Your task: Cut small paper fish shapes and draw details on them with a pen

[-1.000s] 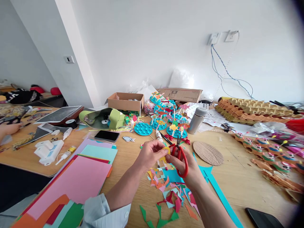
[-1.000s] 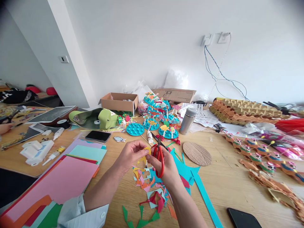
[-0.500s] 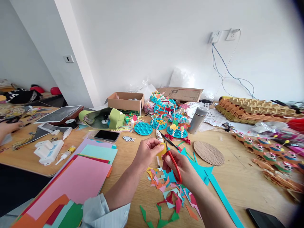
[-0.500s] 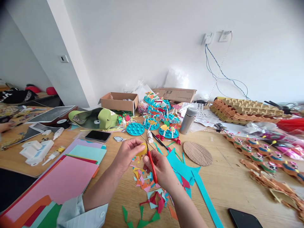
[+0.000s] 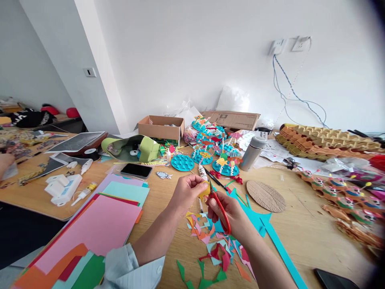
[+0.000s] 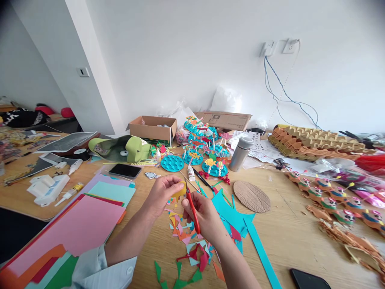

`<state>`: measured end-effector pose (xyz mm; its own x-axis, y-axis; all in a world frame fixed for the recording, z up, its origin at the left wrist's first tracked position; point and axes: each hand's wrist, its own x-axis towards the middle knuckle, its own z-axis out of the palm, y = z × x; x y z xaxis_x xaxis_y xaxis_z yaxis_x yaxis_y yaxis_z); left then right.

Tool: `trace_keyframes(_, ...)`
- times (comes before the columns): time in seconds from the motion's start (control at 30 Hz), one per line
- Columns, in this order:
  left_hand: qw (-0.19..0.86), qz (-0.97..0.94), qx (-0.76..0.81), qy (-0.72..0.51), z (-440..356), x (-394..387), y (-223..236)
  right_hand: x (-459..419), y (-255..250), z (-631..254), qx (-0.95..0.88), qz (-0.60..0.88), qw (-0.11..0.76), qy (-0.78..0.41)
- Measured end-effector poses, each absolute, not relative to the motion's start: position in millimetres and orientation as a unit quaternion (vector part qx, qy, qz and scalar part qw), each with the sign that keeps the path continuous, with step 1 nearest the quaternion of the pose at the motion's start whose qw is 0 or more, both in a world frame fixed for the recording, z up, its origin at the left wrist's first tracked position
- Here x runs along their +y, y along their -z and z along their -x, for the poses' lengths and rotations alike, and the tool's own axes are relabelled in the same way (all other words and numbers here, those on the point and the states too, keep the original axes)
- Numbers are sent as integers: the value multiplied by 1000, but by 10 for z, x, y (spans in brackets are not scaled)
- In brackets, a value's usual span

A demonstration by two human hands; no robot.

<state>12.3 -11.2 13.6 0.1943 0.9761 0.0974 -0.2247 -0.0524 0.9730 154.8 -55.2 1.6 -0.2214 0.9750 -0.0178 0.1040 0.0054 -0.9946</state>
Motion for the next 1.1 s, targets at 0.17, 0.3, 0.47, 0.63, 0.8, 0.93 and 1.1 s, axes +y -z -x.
trace_keyframes(0.17, 577, -512, 373, -516, -114, -100, -130, -557, -12, -1547, -577, 466, 407, -534)
trace_keyframes(0.3, 576, -511, 379, -512, -110, -94, -125, -559, -41, -1539, -573, 466, 400, -543)
trace_keyframes(0.47, 571, -522, 377, -509, -106, -95, -136, -569, -58, -1542, -570, 457, 404, -550)
trace_keyframes(0.63, 568, -528, 378, -505, -107, -95, -139, -567, -61, -1546, -575, 450, 403, -553)
trace_keyframes(0.8, 571, -524, 379, -505, -112, -97, -141, -563, -55, -1546, -579, 453, 396, -550)
trace_keyframes(0.93, 566, -531, 381, -503, -112, -100, -149, -556, -44, -1552, -581, 458, 391, -548)
trace_keyframes(1.1, 560, -534, 382, -506, -122, -99, -136, -544, -32, -1552, -579, 466, 385, -547)
